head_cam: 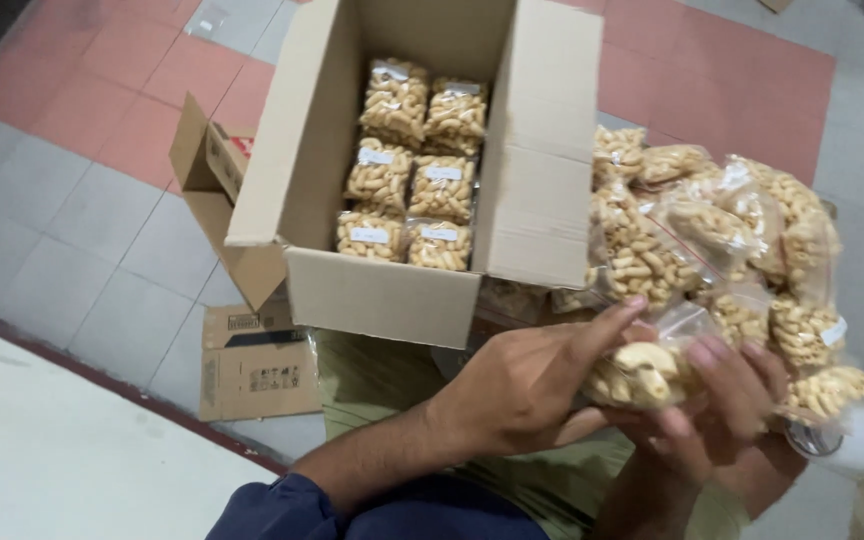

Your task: Packing small plastic bags of snacks into a cardboard box while sitting on the floor.

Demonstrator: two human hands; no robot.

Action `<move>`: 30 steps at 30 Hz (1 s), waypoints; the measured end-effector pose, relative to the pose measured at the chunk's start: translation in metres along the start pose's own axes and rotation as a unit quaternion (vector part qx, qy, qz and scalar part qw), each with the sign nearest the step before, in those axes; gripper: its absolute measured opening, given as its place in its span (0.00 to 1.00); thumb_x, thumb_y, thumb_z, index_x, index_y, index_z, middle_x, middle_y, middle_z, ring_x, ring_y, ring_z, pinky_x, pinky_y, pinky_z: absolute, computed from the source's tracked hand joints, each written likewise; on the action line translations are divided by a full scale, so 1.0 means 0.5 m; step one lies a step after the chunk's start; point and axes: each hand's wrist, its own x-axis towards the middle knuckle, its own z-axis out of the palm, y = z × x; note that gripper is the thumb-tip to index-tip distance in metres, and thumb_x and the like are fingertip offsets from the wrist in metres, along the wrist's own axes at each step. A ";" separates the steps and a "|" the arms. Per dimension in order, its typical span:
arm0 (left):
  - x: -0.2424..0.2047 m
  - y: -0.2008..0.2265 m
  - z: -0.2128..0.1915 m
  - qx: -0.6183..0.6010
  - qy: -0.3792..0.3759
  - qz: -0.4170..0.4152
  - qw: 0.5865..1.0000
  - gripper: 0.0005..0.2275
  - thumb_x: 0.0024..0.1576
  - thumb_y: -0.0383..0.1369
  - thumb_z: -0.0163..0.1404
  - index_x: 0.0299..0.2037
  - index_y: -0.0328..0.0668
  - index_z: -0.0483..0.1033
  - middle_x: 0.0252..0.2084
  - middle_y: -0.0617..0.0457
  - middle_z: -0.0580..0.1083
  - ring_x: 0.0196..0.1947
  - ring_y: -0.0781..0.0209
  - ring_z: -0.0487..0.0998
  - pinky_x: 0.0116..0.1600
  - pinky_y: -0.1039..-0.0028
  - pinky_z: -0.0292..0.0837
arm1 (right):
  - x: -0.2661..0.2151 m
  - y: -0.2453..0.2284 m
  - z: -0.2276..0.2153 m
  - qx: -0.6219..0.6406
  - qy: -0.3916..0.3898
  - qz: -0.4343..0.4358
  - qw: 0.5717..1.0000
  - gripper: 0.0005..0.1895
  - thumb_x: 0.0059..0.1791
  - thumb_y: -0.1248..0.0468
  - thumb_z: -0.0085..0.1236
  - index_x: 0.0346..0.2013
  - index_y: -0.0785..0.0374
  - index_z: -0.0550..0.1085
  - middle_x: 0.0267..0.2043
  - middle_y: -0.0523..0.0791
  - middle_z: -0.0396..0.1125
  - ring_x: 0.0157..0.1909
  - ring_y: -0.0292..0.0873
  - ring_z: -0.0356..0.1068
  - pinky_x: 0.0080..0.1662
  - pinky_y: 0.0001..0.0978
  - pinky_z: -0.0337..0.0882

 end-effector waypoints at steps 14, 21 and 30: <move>-0.083 -0.111 -0.201 0.200 0.184 -0.004 0.962 0.24 0.66 0.53 0.46 0.52 0.37 0.77 0.46 0.45 0.83 0.48 0.53 0.83 0.57 0.57 0.75 | 0.075 0.046 0.143 0.162 -0.143 0.092 0.972 0.35 0.46 0.45 0.80 0.51 0.62 0.68 0.58 0.61 0.66 0.56 0.62 0.68 0.58 0.61 0.68; -0.104 -0.204 -0.202 0.482 0.128 -0.034 0.866 0.22 0.66 0.57 0.45 0.34 0.53 0.82 0.30 0.58 0.80 0.31 0.63 0.76 0.49 0.69 0.56 | 0.294 0.022 0.439 0.218 -0.583 0.128 0.772 0.56 0.41 0.59 0.80 0.75 0.66 0.54 0.62 0.57 0.67 0.58 0.58 0.69 0.53 0.48 0.73; -0.114 -0.235 -0.182 0.440 0.204 -0.004 0.874 0.18 0.65 0.53 0.44 0.32 0.54 0.75 0.28 0.59 0.70 0.32 0.63 0.73 0.47 0.70 0.65 | 0.079 0.052 0.633 -0.026 -0.736 -0.079 0.672 0.50 0.32 0.30 0.71 0.60 0.52 0.72 0.59 0.48 0.67 0.65 0.56 0.61 0.57 0.53 0.60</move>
